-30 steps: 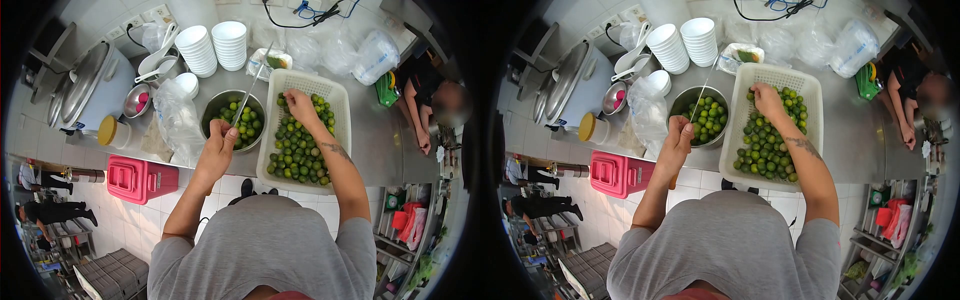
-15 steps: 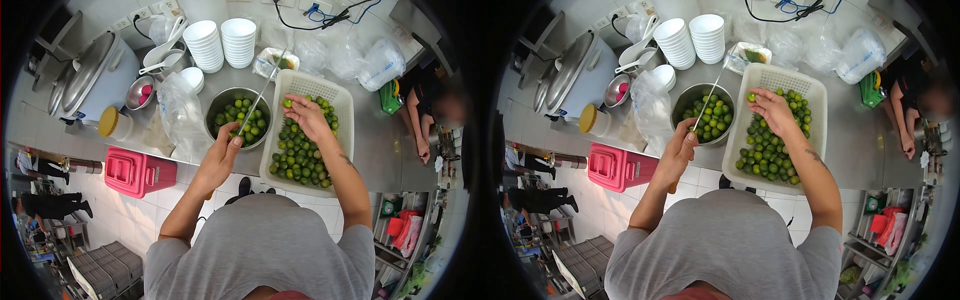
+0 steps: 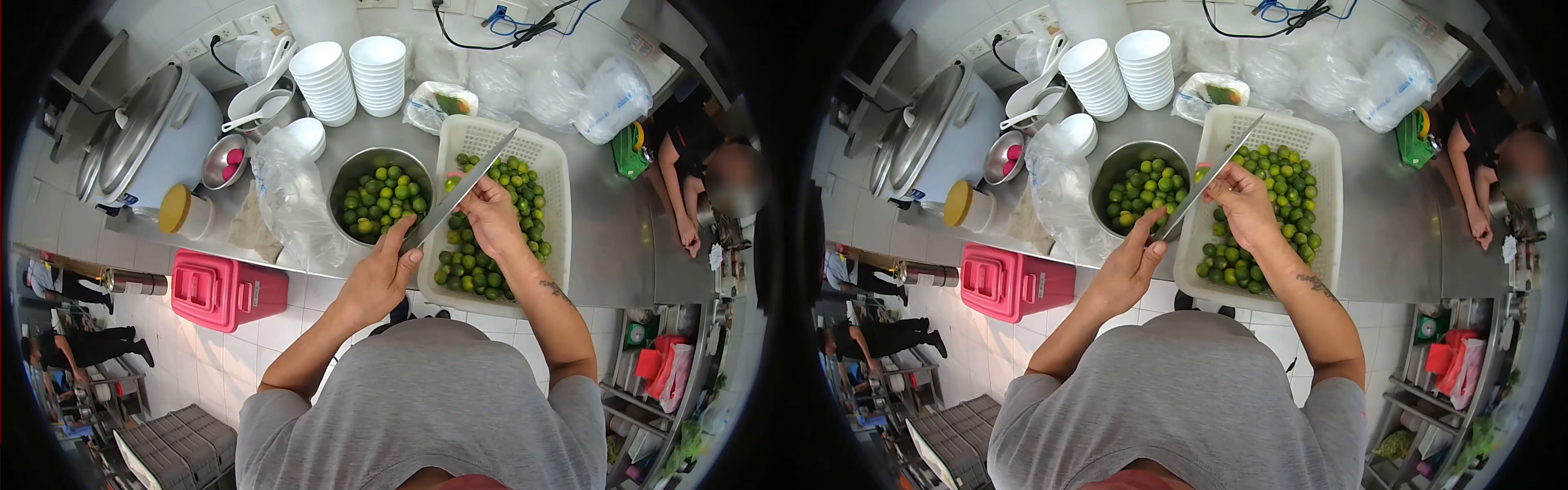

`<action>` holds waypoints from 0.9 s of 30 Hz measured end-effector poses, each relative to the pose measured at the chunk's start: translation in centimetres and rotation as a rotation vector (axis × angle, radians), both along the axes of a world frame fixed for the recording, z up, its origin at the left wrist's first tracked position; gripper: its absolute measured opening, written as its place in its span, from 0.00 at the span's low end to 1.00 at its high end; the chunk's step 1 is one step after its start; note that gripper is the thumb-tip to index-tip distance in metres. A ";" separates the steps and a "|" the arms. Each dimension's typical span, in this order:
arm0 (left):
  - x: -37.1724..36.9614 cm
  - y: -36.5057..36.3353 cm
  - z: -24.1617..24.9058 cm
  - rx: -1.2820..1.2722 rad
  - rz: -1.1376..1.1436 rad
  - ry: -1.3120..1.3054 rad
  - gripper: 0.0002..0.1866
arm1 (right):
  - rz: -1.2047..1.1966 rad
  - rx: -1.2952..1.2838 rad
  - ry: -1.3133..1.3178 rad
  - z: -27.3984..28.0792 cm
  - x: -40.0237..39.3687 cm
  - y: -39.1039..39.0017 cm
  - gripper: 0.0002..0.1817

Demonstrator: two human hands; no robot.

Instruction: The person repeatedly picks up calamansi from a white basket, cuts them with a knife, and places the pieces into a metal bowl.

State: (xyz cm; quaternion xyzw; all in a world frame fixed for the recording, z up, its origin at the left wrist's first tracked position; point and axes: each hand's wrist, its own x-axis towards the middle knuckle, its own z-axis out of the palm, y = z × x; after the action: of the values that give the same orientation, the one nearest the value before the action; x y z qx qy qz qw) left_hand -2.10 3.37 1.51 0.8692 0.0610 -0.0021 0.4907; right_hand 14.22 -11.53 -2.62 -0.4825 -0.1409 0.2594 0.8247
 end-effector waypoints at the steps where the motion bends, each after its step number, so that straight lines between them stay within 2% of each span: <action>1: -0.1 -0.1 -0.1 0.036 0.019 -0.030 0.29 | 0.026 -0.028 -0.025 -0.1 -0.2 0.2 0.12; 3: -0.2 -0.4 -0.2 0.108 0.060 -0.090 0.29 | 0.082 -0.085 -0.074 -0.4 -0.7 0.7 0.11; 6: -0.1 -0.4 0.1 0.087 0.080 -0.086 0.29 | 0.155 -0.138 -0.124 -0.9 -2.0 1.7 0.10; 12: 0.3 0.5 -0.5 0.014 0.071 -0.122 0.28 | 0.223 -0.144 -0.123 -0.9 -2.5 2.5 0.08; 21: 1.7 1.2 -0.5 -0.147 0.157 -0.128 0.23 | 0.292 -0.147 -0.094 -0.4 -3.0 3.9 0.11; 27: 2.4 3.5 -1.3 -0.169 0.265 -0.041 0.24 | 0.327 -0.375 -0.300 0.5 -1.5 6.0 0.15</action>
State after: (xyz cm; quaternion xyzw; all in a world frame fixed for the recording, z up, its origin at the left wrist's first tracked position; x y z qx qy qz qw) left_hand 0.26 6.86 0.21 0.8091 0.1647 0.0754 0.5591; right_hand 12.68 -5.54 -2.12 -0.6303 -0.2870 0.3362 0.6382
